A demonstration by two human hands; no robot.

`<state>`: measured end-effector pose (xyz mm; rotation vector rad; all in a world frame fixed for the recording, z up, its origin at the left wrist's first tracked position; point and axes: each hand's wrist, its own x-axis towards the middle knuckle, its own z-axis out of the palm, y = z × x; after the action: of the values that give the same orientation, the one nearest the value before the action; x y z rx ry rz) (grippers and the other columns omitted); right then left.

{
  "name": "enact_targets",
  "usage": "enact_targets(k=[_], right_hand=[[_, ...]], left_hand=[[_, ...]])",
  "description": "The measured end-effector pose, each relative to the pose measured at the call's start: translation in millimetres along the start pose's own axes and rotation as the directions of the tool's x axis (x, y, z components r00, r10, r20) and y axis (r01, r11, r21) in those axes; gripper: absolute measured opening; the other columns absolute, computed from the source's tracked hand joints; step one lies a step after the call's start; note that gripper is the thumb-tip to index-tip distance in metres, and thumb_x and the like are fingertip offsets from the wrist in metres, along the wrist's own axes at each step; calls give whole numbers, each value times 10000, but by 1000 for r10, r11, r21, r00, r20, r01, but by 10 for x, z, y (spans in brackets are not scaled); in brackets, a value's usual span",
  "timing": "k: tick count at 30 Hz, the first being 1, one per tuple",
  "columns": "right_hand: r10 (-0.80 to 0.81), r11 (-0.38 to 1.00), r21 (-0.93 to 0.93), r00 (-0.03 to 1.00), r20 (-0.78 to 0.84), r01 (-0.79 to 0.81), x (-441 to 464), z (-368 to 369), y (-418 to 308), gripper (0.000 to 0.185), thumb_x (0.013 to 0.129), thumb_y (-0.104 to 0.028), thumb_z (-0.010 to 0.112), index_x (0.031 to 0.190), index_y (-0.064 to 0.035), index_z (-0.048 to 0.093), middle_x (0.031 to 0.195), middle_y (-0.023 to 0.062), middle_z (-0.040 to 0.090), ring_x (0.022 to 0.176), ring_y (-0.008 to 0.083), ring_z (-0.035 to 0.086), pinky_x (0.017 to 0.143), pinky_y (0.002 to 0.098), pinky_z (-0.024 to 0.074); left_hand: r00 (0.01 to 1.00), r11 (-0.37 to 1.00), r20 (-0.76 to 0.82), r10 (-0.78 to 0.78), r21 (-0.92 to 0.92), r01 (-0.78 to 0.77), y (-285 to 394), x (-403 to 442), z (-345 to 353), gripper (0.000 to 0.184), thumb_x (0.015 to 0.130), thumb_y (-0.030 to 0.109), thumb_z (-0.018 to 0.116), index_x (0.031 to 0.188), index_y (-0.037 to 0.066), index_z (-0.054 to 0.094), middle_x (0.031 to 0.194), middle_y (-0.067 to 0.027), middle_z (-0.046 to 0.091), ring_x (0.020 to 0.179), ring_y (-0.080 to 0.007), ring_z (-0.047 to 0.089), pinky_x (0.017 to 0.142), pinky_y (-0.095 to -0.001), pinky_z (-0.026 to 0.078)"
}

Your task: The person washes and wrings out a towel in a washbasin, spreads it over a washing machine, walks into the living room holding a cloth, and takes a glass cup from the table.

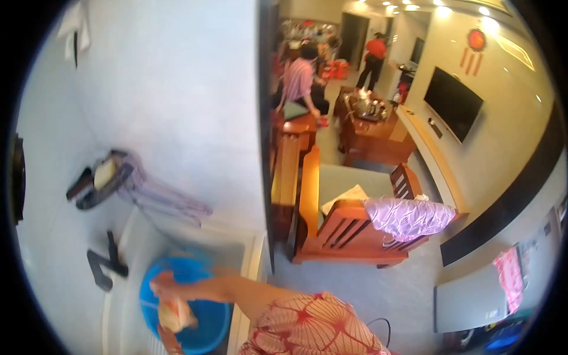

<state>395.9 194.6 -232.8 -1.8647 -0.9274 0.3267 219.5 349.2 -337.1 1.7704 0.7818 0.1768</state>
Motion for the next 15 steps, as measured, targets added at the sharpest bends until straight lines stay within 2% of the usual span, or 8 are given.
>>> enact_targets(k=[1,2,4,5,7,10,14,15], right_hand=[[-173,958,218,982,-72,185,-146,105,1,165,720,-128,574,845,-54,497,881,83,495,846,207,502,716,325,415],[-345,904,149,888,-303,402,-227,300,66,141,734,-129,562,841,-58,502,912,78,487,868,189,479,722,319,397],[-358,878,337,934,-11,341,-402,349,-103,161,788,-154,517,914,-55,516,849,59,513,800,161,497,686,300,406],[-362,877,329,932,-30,351,-490,264,-181,161,788,-154,517,914,-55,516,849,59,513,800,161,497,686,300,406],[-227,754,656,945,235,18,-614,90,-303,220,838,-177,452,1011,-56,515,765,58,535,722,145,514,651,273,415],[-122,826,552,992,-25,116,-673,-112,-367,243,863,-213,423,1018,-60,529,700,51,541,646,124,513,614,248,413],[-147,758,651,982,118,36,-568,43,-279,276,839,-255,422,1047,-89,497,769,77,568,745,177,552,639,327,428],[-320,858,384,940,-121,342,-459,201,-129,293,829,-237,432,1072,-81,482,788,92,569,758,209,555,646,334,431]], left_hand=[[998,984,18,66,162,-68,235,-96,21,530,721,275,579,1159,27,412,1121,-148,479,1031,-264,477,890,-390,360],[991,938,36,132,318,-137,512,-219,41,582,597,216,710,1094,-3,501,1093,-188,514,1040,-291,472,976,-425,282],[991,982,65,121,135,-129,936,-482,151,561,632,227,676,1108,1,483,1100,-178,506,1033,-280,475,946,-418,305],[989,995,108,102,-30,-99,1083,-578,195,552,649,233,659,1115,3,474,1103,-172,502,1030,-274,477,931,-414,317],[975,943,209,74,-333,-1,1301,-690,318,532,684,244,626,1129,6,455,1110,-162,494,1023,-262,480,900,-407,340],[935,797,340,104,-590,126,1461,-715,382,505,736,261,575,1150,12,428,1120,-147,482,1012,-245,485,855,-395,375],[898,638,394,196,-747,189,1491,-589,232,471,805,283,508,1178,19,392,1133,-127,465,999,-222,492,795,-380,422],[903,633,371,217,-757,160,1435,-554,187,464,822,289,491,1185,21,383,1136,-122,461,995,-216,493,780,-376,434]])
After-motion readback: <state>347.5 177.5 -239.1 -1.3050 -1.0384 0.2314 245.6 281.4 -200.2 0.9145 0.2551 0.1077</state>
